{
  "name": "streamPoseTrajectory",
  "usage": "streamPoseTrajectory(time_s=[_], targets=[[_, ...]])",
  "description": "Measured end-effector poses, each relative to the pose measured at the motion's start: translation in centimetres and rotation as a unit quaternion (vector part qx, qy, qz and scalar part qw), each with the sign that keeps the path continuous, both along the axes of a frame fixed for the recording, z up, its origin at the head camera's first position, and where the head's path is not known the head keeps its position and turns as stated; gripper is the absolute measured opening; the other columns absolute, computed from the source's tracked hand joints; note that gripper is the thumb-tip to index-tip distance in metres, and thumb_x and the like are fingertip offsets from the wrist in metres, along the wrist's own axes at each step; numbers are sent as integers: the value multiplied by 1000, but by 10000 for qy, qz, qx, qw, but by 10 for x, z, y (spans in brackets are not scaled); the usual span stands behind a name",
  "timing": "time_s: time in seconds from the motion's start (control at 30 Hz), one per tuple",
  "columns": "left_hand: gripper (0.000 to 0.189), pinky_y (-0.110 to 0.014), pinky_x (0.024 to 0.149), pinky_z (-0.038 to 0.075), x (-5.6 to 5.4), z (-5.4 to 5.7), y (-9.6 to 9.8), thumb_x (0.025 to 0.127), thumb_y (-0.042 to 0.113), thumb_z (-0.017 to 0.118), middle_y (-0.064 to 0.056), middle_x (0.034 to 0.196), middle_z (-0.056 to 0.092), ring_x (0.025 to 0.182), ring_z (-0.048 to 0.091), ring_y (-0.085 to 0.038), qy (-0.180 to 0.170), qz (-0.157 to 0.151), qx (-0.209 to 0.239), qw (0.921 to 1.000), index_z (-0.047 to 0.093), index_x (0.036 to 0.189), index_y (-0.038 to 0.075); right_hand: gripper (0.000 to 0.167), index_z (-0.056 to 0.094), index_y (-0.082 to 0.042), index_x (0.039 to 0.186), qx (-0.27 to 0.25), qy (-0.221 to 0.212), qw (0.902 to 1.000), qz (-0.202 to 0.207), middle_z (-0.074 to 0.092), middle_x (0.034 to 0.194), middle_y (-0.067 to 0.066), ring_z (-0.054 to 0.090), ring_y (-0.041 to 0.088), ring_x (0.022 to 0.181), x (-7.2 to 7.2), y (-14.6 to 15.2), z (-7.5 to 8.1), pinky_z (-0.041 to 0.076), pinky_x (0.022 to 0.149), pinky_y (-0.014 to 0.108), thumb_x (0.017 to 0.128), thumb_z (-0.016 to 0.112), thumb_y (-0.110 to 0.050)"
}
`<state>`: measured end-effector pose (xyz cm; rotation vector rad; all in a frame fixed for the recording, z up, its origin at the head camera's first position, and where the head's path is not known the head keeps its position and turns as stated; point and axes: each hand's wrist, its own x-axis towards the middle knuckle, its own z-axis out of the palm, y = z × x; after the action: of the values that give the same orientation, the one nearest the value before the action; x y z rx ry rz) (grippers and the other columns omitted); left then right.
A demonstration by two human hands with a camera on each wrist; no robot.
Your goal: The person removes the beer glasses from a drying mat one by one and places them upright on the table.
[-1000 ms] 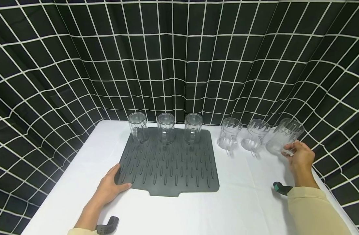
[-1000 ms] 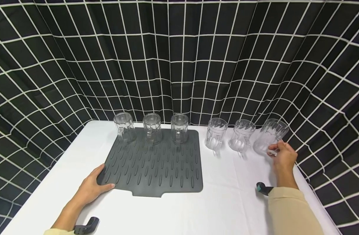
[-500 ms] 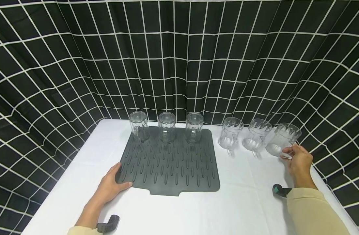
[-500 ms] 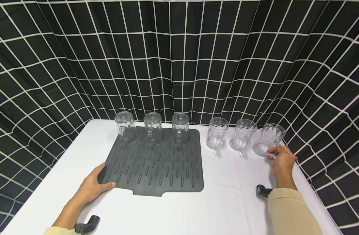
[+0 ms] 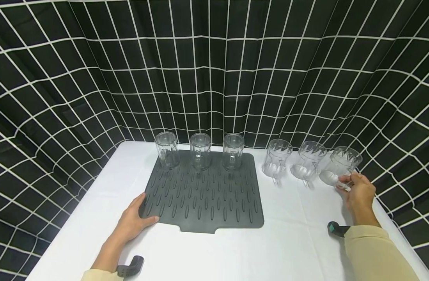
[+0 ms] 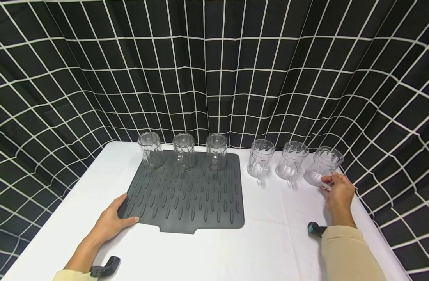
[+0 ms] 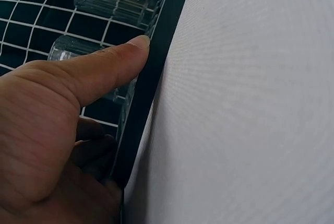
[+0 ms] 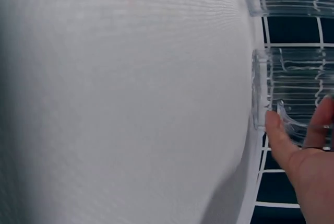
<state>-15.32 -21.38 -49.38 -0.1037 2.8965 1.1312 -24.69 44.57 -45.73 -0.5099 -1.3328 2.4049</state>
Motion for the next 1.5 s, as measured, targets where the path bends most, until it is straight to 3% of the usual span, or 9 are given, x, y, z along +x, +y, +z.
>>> streamPoseTrajectory(time_s=[0.13,0.27,0.4,0.57,0.93,1.13,1.5], targets=[[100,-63,108,18,1,0,0,78,38,78,-23,155,20,138,20,-46,-51,8,-16,10000,21,152,1,16,55,-5,88,132,-300,9989,-338,63,75,7,62,17,73,3,0,1,54,49,32,101,51,-14],[101,-63,108,18,0,0,0,77,38,79,-23,155,20,138,21,-46,-14,20,-36,10000,22,152,1,3,56,-12,95,392,-488,9923,-1070,61,79,1,61,12,64,3,1,5,49,43,26,97,56,-10],[101,-63,108,18,-1,0,-1,77,38,79,-23,155,20,138,21,-46,42,14,-50,10000,22,152,1,8,57,-11,94,503,-384,9851,-1602,59,80,1,59,11,61,6,1,13,45,36,24,94,54,-4],[101,-62,109,17,-1,0,-1,78,38,79,-22,156,20,139,20,-45,-20,17,-31,10000,21,152,1,10,59,-8,91,346,-70,9821,-1849,62,80,4,61,13,61,13,-4,29,44,33,23,92,55,0],[101,-62,109,18,0,0,-1,78,39,78,-23,155,19,139,20,-46,-34,-9,5,10000,21,152,1,13,61,-6,103,70,495,9815,-1849,62,93,8,60,17,71,26,-22,58,48,41,25,91,62,-1],[100,-62,109,18,-1,1,-2,78,36,79,-25,155,20,139,19,-46,-16,-9,-4,10000,21,151,-1,13,59,-5,107,99,927,9810,-1702,61,97,11,59,19,80,36,-38,74,51,57,29,95,55,-4],[101,-61,109,17,-1,0,-2,77,37,79,-24,155,20,139,20,-45,-37,15,-7,10000,22,152,0,21,58,3,112,79,1928,9734,-1233,58,102,19,58,27,83,50,-81,94,51,69,37,93,51,-2]])
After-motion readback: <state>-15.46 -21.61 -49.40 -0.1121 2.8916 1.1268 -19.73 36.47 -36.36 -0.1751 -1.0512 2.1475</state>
